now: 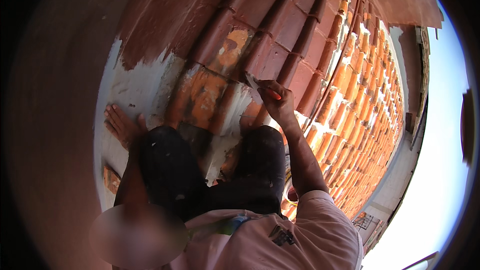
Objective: The person paints the underside of terracotta roof tiles with reddish-brown paint using a small brush. They repeatedly dip the brush into a paint can and apply paint to the curved tile surfaces while balancing on the roof.
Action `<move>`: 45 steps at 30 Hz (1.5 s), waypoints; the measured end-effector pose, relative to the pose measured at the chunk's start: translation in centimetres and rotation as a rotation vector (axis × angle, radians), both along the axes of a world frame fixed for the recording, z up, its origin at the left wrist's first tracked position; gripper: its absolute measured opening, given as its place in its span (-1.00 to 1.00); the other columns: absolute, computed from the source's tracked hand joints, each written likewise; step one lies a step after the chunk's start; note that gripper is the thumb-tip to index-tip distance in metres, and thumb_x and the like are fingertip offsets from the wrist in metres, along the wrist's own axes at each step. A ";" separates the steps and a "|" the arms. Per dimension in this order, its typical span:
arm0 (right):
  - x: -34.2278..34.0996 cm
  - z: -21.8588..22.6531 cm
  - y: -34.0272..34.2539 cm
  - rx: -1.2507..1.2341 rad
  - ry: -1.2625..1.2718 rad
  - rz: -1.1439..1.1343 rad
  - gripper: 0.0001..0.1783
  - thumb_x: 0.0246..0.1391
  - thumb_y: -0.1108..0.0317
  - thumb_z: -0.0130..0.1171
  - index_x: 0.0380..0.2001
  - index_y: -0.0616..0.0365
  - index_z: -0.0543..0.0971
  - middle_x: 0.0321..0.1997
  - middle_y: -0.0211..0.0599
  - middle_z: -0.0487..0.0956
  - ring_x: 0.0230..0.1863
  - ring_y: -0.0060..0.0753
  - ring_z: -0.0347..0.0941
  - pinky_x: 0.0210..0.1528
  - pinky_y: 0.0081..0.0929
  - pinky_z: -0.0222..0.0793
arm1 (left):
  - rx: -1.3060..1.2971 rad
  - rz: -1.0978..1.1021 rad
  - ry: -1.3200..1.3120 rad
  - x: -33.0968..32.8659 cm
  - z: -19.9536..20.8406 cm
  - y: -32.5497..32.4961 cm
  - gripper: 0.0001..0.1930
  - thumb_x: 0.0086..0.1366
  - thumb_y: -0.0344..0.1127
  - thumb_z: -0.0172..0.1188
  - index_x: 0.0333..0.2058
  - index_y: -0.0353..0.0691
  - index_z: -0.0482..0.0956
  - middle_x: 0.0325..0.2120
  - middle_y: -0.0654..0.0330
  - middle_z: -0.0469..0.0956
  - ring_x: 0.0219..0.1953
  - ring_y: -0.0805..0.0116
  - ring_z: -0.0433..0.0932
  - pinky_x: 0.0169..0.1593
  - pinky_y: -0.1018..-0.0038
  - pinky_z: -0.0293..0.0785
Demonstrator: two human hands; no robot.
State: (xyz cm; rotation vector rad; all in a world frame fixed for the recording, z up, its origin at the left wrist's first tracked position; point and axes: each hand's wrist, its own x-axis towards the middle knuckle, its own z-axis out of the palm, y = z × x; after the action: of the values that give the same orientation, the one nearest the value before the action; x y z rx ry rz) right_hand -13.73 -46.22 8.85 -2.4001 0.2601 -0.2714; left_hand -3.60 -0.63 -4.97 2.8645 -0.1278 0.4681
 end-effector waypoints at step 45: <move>-10.6 7.9 4.9 0.136 -0.051 -0.537 -0.73 0.25 0.40 0.38 -0.01 0.23 0.70 -0.12 -0.17 0.78 -0.12 -0.31 0.74 -0.05 -0.35 0.63 | 0.092 -0.008 -0.128 0.2 -2.1 0.8 0.05 0.37 0.17 0.25 0.59 -0.27 -0.08 0.62 -0.05 -0.05 0.65 -0.03 -0.11 0.62 -0.09 -0.15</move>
State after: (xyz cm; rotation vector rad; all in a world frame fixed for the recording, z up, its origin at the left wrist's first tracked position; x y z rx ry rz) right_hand -24.30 -41.28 16.74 -2.1468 0.8717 -0.5366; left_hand -3.42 0.15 -7.10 2.9215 -0.1870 0.6613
